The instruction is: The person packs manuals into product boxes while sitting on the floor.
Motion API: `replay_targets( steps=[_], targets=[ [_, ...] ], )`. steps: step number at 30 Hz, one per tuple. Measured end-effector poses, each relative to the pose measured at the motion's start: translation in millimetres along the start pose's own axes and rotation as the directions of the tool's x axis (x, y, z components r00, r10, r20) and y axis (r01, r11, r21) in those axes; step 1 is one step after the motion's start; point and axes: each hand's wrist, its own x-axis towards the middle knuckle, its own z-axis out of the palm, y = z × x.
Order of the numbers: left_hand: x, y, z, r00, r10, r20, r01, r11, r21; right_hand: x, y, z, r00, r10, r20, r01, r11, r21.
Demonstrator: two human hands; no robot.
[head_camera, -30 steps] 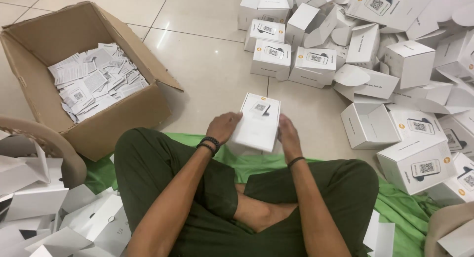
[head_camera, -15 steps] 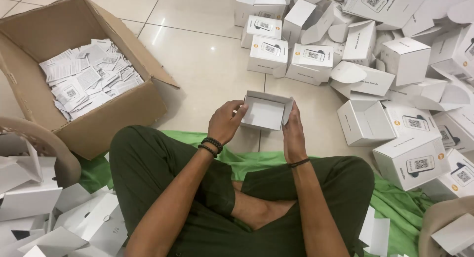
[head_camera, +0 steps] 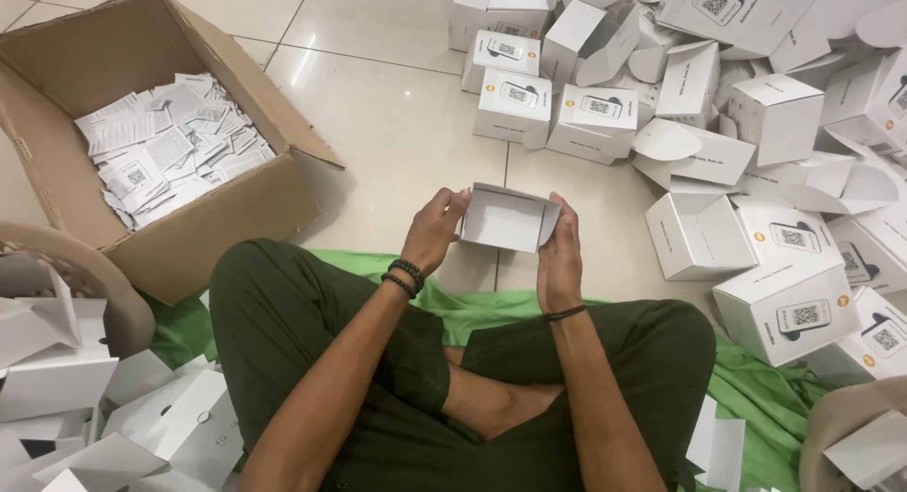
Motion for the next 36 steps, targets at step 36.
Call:
replay_targets(
  steps=[36],
  targets=[
    [110.2, -86.6, 19.3, 0.988, 0.146, 0.042, -0.135, 0.720, 0.680, 32.4, 64.6, -7.9, 0.823, 0.132, -0.553, -0.325, 0.907, -0.267]
  ],
)
